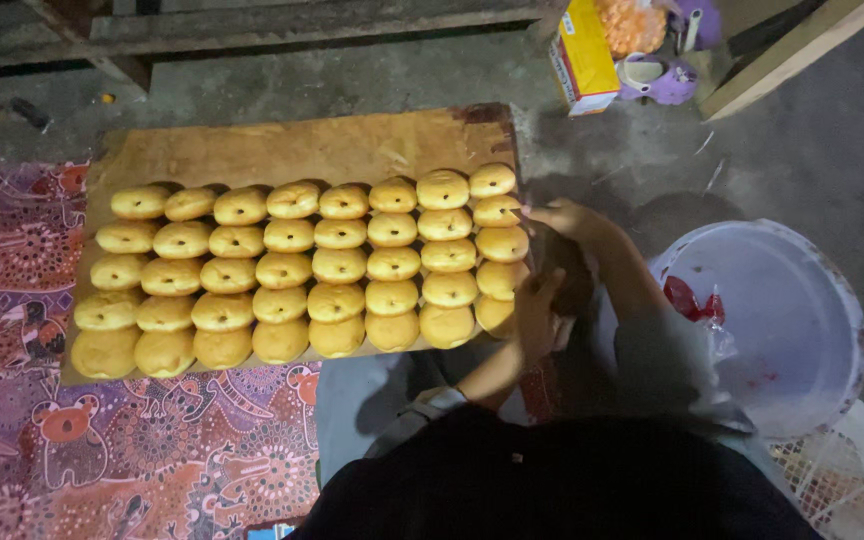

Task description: The person sits on the floor and uses a piping bag to fill rows of small round buns with a red filling. The buns are arranged on a wooden board. The person moves systematically across the buns, filling each one before moving to the next.

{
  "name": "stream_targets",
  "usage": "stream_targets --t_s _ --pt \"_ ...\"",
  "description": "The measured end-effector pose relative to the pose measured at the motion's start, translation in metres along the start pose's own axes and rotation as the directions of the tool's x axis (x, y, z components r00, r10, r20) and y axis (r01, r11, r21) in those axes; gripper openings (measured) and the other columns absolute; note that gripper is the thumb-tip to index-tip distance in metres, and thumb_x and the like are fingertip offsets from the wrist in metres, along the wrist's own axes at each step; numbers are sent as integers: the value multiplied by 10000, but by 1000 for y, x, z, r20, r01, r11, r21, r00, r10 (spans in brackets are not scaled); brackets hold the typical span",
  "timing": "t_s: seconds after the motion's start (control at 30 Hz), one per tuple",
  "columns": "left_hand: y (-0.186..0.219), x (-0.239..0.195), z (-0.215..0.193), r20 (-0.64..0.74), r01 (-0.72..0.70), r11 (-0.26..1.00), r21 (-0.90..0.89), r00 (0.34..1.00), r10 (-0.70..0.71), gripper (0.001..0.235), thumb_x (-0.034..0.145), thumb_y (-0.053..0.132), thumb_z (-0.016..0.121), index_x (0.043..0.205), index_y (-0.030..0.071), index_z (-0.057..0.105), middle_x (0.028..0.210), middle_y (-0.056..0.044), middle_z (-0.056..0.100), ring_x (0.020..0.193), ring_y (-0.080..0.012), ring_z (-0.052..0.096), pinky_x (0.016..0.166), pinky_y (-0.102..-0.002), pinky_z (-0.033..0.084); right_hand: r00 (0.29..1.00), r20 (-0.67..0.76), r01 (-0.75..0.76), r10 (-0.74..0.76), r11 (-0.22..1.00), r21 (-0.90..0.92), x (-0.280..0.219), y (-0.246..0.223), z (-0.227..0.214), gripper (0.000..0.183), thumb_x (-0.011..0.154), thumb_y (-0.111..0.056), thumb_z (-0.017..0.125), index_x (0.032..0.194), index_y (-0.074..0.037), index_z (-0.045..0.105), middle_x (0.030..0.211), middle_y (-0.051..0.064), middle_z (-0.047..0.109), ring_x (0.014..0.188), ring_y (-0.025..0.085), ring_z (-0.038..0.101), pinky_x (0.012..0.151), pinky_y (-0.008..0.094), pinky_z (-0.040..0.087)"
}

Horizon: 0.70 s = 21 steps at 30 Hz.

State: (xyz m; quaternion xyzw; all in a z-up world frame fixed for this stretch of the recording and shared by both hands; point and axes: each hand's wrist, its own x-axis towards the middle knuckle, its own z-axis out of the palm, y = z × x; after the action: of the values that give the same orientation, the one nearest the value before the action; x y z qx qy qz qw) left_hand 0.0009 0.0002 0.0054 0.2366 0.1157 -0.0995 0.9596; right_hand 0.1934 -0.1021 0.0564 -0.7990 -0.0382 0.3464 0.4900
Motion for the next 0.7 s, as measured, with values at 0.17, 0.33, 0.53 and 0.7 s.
stream_targets --t_s 0.17,0.33,0.53,0.7 --pt "13 -11 5 596 -640 -38 767 691 409 694 779 84 693 1446 11 516 1425 -374 464 1337 -539 433 1208 -521 257 998 -59 4 9 977 215 -22 -10 8 421 1028 -434 634 942 -29 708 779 17 644 698 124 554 646 299 444" --pt "7 17 25 317 -516 255 817 773 549 462 920 126 690 1345 3 558 1311 -356 506 1166 -448 511 998 -464 398 970 -36 245 -242 961 127 -4 -32 7 298 999 -322 638 1145 -68 695 944 -13 686 846 78 611 764 250 503" --pt "27 39 48 87 -347 937 34 935 343 105 1144 107 506 1119 25 567 955 -46 603 791 -97 584 629 -227 483 929 22 369 -370 929 20 5 -30 9 327 930 -171 712 1200 -43 581 963 4 683 849 105 652 745 299 558" --pt "53 3 75 -98 -19 765 643 989 108 253 1166 175 455 1372 47 528 1001 -138 609 711 -311 512 610 -434 438 929 -17 370 -369 929 30 11 -32 13 306 933 -201 756 1138 -4 644 910 75 687 801 155 642 738 333 537"
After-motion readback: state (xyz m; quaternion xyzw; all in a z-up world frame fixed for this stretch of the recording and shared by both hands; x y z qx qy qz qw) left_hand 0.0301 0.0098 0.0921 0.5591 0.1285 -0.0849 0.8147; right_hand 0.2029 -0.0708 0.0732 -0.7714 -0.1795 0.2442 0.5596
